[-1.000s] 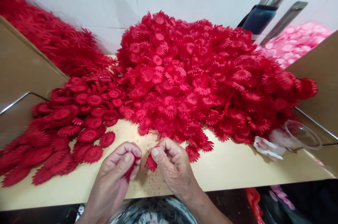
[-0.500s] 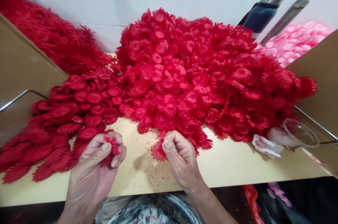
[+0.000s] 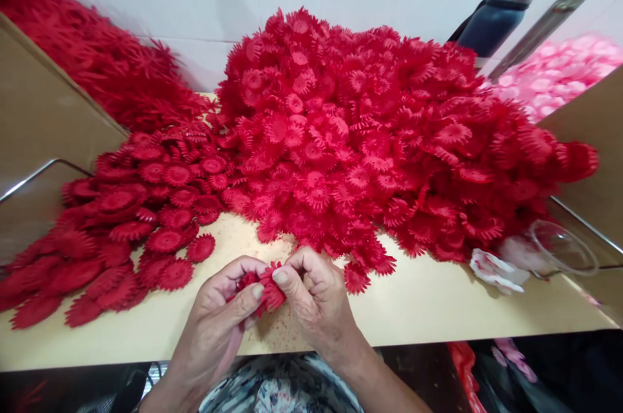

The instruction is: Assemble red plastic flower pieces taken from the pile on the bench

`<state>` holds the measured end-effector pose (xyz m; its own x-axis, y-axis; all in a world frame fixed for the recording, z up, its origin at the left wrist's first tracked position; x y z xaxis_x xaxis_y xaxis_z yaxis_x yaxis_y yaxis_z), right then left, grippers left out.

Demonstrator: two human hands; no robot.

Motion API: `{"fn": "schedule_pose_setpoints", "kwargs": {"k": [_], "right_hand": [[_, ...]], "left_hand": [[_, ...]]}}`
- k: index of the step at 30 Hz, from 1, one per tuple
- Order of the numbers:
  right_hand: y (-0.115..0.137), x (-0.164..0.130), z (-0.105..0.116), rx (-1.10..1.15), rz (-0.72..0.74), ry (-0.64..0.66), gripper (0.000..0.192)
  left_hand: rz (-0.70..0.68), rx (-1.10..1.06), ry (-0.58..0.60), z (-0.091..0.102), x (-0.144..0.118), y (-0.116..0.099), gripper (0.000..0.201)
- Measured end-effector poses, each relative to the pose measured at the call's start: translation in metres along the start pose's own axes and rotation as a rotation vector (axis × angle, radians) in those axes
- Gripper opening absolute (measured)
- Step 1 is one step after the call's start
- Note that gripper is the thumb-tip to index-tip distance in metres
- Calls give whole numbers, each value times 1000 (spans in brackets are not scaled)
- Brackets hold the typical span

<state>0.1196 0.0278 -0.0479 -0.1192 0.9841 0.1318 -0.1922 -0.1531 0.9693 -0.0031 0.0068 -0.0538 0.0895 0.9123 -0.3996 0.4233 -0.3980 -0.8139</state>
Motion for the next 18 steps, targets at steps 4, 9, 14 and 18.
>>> {"fn": "schedule_pose_setpoints", "kwargs": {"k": [4,9,14,18], "right_hand": [[5,0,1,-32,52,2,26],[19,1,2,-85,219,-17,21],[19,1,2,15,256,-11,19],[15,1,3,130,227,1,25]], "left_hand": [[70,-131,18,1,2,4,18],[69,-116,91,-6,1,6,27],[-2,-49,11,-3,-4,0,19],[-13,-40,16,-5,-7,-4,18]]}}
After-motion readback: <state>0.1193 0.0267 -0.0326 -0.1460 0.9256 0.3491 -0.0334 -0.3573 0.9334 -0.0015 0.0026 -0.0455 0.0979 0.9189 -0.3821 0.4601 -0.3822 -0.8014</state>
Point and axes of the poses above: each hand's wrist, its own x-axis towards the middle knuckle, its own z-axis out of the back of the hand, y = z × x, the point moved 6 cm from there along x, towards the middle knuckle, and after that the axes turned 4 degrees about z, right-handed, at the moved point
